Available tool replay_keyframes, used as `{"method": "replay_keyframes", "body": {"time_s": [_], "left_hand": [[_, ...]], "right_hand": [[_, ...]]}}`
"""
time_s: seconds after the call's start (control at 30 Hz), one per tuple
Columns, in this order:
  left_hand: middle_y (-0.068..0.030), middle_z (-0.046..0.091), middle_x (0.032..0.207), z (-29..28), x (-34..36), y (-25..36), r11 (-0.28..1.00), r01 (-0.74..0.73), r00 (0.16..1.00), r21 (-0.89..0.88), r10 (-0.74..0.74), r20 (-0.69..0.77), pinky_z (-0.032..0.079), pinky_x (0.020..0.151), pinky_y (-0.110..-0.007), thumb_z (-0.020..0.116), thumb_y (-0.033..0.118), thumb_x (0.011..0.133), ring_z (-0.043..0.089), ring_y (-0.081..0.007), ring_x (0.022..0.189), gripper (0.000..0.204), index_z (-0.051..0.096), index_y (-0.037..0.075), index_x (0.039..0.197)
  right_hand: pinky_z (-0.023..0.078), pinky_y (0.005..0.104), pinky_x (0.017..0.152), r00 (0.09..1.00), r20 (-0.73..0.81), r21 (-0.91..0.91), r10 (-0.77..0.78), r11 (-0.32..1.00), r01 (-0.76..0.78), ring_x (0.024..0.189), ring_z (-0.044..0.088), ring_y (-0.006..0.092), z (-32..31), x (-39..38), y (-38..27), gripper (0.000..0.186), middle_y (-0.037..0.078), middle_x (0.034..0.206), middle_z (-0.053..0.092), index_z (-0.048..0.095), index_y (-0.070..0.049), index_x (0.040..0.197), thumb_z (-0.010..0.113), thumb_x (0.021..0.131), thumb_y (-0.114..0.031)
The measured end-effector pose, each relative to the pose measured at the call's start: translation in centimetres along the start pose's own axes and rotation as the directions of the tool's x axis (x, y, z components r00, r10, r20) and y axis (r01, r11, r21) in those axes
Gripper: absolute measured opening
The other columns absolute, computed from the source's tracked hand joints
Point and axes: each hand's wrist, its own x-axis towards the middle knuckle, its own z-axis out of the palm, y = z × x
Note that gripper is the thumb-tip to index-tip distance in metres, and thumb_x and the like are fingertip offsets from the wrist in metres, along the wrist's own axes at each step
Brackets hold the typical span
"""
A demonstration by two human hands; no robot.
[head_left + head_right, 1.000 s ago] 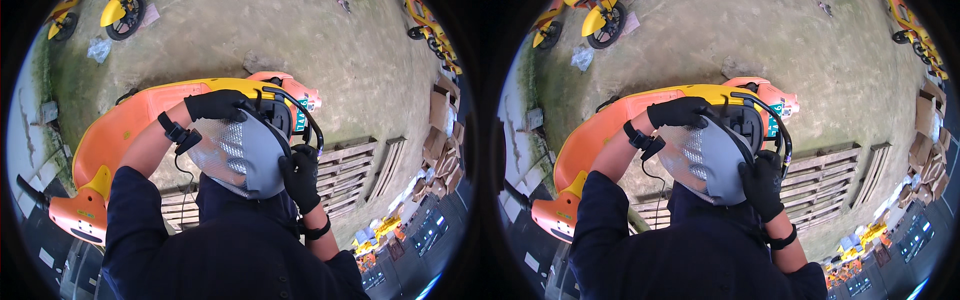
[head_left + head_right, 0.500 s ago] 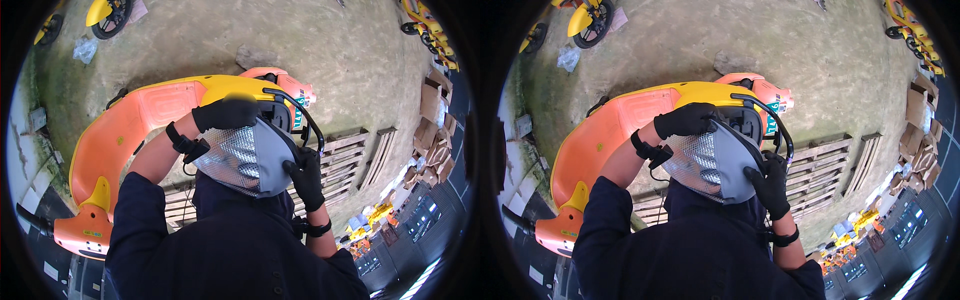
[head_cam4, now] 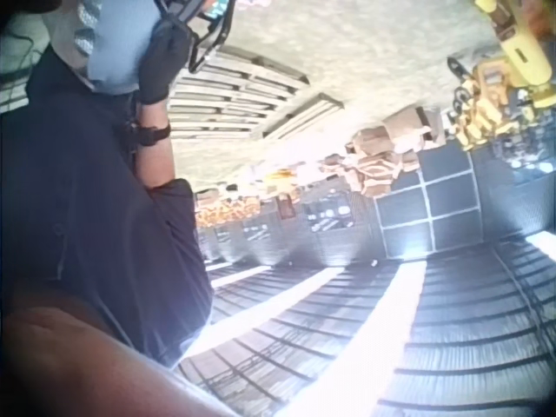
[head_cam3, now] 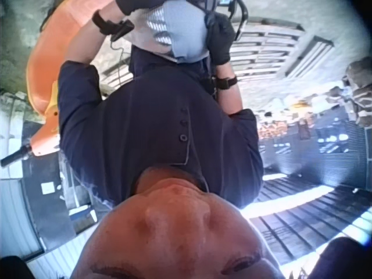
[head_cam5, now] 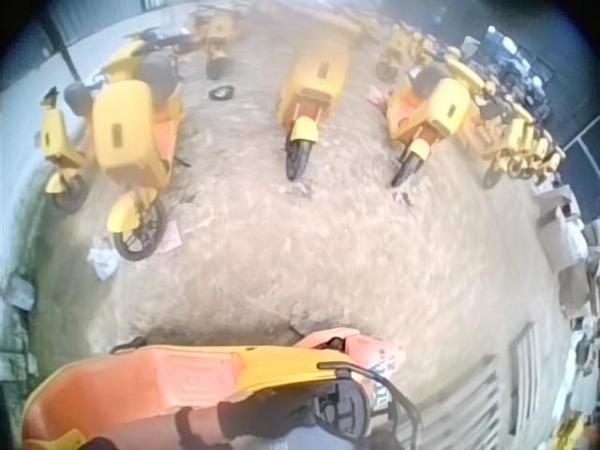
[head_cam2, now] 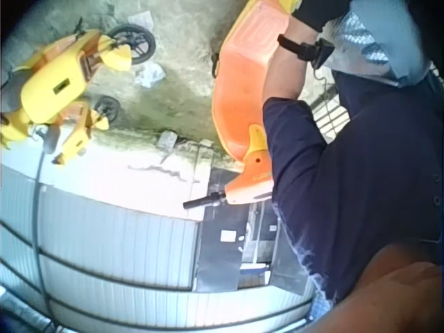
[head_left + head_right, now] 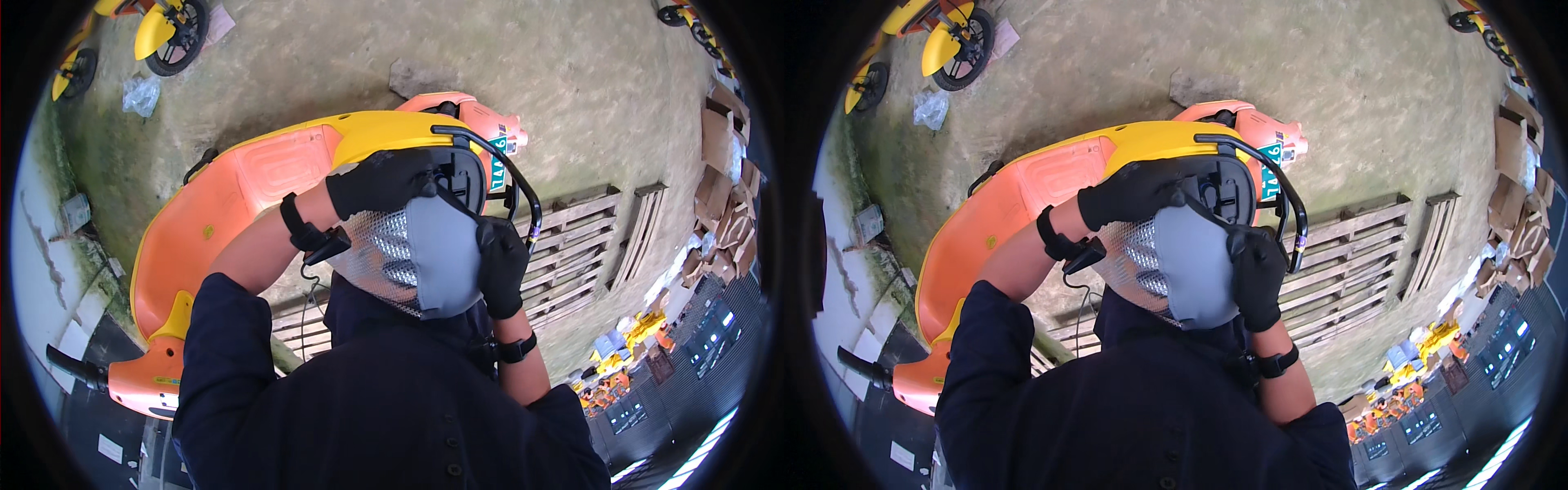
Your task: The person handles a silver cover and opens the seat compartment of a yellow scooter while standing in a parking lot. They lift and lower the cover several times to check the area underneath the seat.
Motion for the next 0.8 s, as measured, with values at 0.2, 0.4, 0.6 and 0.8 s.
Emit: {"method": "replay_keyframes", "body": {"time_s": [0.2,0.4,0.6,0.8], "left_hand": [[-0.0132,0.061,0.105,0.0,1.2,-1.1,0.985,-0.008,0.999,-0.173,0.014,0.032,0.044,0.084,-0.033,0.058,0.012,0.08,0.058,-0.0219,0.094,0.037,0.056,0.007,0.116],[-0.0086,0.059,0.101,-3.0,0.3,0.3,0.948,0.115,0.97,-0.297,-0.042,0.241,0.044,0.081,-0.031,0.062,0.006,0.076,0.054,-0.0178,0.092,0.04,0.055,0.005,0.115],[-0.0067,0.061,0.094,-2.6,-0.8,-0.7,0.914,0.24,0.945,-0.328,-0.142,0.296,0.045,0.076,-0.03,0.061,0.004,0.077,0.056,-0.0156,0.085,0.021,0.062,0.004,0.098],[-0.0065,0.062,0.091,-0.8,-0.8,-1.3,0.941,0.274,0.956,-0.198,-0.244,0.161,0.046,0.075,-0.03,0.058,0.0,0.076,0.057,-0.0169,0.083,0.015,0.061,0.005,0.09]], "right_hand": [[0.041,0.0227,0.062,0.962,0.069,0.23,0.265,0.934,-0.274,0.069,0.051,0.0064,0.1,0.8,1.4,0.019,0.001,0.074,0.06,0.064,0.003,0.086,0.057,0.087,-0.014],[0.042,0.0231,0.068,0.978,0.126,0.227,0.168,0.955,-0.193,0.073,0.052,0.008,-0.6,-0.3,0.7,0.019,0.004,0.082,0.062,0.064,0.003,0.094,0.058,0.086,-0.013],[0.042,0.0397,0.078,0.963,0.126,-0.11,-0.24,0.961,0.254,0.092,0.053,0.0323,-0.9,-0.6,-1.9,0.02,0.018,0.096,0.054,0.048,-0.001,0.072,0.064,0.077,-0.011],[0.042,0.0419,0.08,0.954,0.115,-0.303,-0.278,0.905,0.3,0.095,0.05,0.0342,-1.7,0.1,-2.9,0.035,0.021,0.104,0.049,0.052,0.0,0.102,0.067,0.074,-0.014]]}}
